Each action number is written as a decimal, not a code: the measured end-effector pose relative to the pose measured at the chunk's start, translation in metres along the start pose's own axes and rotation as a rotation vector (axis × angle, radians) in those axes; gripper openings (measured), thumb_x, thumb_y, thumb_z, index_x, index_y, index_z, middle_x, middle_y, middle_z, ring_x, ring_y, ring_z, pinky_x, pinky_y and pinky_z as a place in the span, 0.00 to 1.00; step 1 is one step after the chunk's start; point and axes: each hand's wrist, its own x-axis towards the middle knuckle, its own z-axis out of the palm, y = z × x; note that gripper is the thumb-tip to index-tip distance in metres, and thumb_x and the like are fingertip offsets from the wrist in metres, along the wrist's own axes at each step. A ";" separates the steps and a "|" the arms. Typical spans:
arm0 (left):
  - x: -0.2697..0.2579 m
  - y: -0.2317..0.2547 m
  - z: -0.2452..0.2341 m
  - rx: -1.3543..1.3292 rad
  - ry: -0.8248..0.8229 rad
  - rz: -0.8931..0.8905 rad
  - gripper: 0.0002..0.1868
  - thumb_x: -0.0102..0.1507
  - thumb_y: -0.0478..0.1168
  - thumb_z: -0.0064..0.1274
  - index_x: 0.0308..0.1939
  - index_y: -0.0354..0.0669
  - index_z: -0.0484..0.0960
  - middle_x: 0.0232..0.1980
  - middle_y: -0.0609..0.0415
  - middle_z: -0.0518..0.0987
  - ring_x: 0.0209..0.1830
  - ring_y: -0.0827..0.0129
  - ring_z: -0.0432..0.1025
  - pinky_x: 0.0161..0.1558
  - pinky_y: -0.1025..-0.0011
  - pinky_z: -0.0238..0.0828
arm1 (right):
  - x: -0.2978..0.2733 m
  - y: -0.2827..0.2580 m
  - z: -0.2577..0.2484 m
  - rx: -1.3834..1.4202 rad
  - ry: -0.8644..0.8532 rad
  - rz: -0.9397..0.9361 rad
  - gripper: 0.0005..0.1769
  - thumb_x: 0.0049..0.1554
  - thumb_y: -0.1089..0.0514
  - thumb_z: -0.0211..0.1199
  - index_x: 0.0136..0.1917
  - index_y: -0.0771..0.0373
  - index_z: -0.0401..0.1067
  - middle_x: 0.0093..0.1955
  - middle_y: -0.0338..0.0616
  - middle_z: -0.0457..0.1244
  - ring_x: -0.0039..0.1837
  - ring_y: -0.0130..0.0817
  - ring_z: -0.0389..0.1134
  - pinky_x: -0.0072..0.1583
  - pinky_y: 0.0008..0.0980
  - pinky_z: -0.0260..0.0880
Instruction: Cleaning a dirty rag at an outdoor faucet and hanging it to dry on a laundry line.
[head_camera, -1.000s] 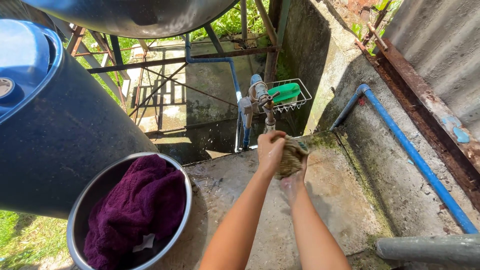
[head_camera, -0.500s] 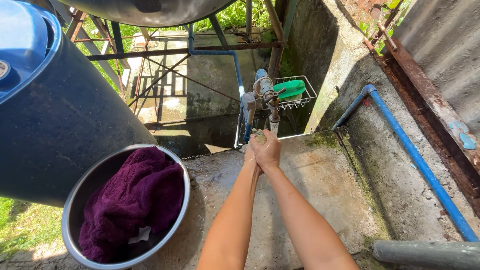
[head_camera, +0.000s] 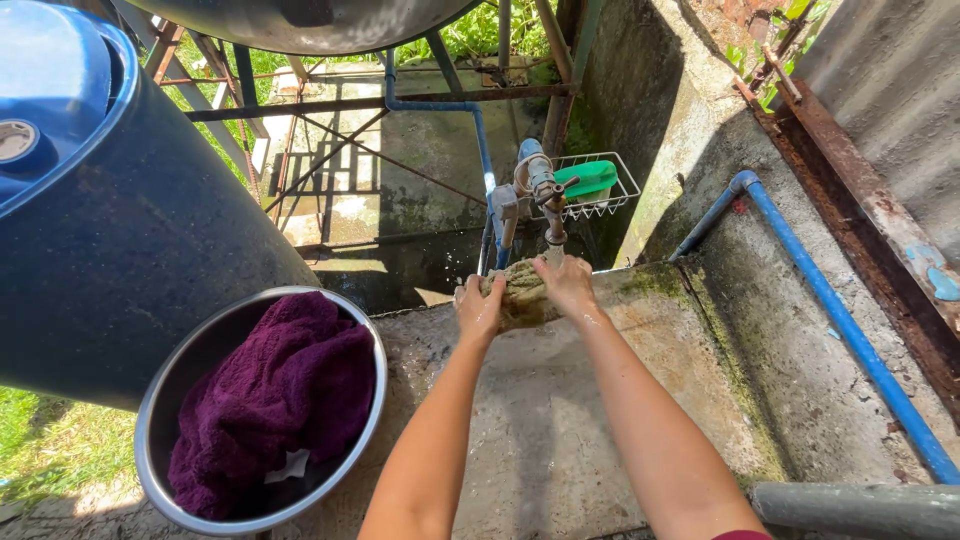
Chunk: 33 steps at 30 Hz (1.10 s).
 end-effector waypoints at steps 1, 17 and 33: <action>-0.001 -0.001 -0.004 0.021 -0.025 -0.037 0.33 0.63 0.66 0.49 0.57 0.41 0.77 0.57 0.34 0.74 0.61 0.38 0.67 0.61 0.50 0.63 | -0.008 -0.010 -0.014 -0.092 -0.035 -0.119 0.31 0.62 0.35 0.66 0.49 0.70 0.77 0.46 0.62 0.69 0.50 0.56 0.70 0.53 0.48 0.68; -0.036 0.027 0.075 -0.130 -0.505 0.325 0.42 0.43 0.45 0.70 0.61 0.41 0.76 0.55 0.40 0.84 0.58 0.50 0.76 0.61 0.57 0.70 | -0.094 -0.135 -0.212 0.952 -0.156 0.104 0.10 0.59 0.59 0.62 0.52 0.65 0.70 0.45 0.47 0.68 0.47 0.36 0.71 0.53 0.39 0.74; -0.004 0.107 -0.002 -0.030 -0.798 0.281 0.39 0.47 0.27 0.57 0.65 0.48 0.75 0.46 0.33 0.80 0.42 0.46 0.80 0.43 0.59 0.77 | -0.077 0.043 -0.046 -0.079 -0.298 0.034 0.58 0.42 0.56 0.84 0.77 0.60 0.53 0.68 0.46 0.56 0.60 0.39 0.64 0.53 0.41 0.69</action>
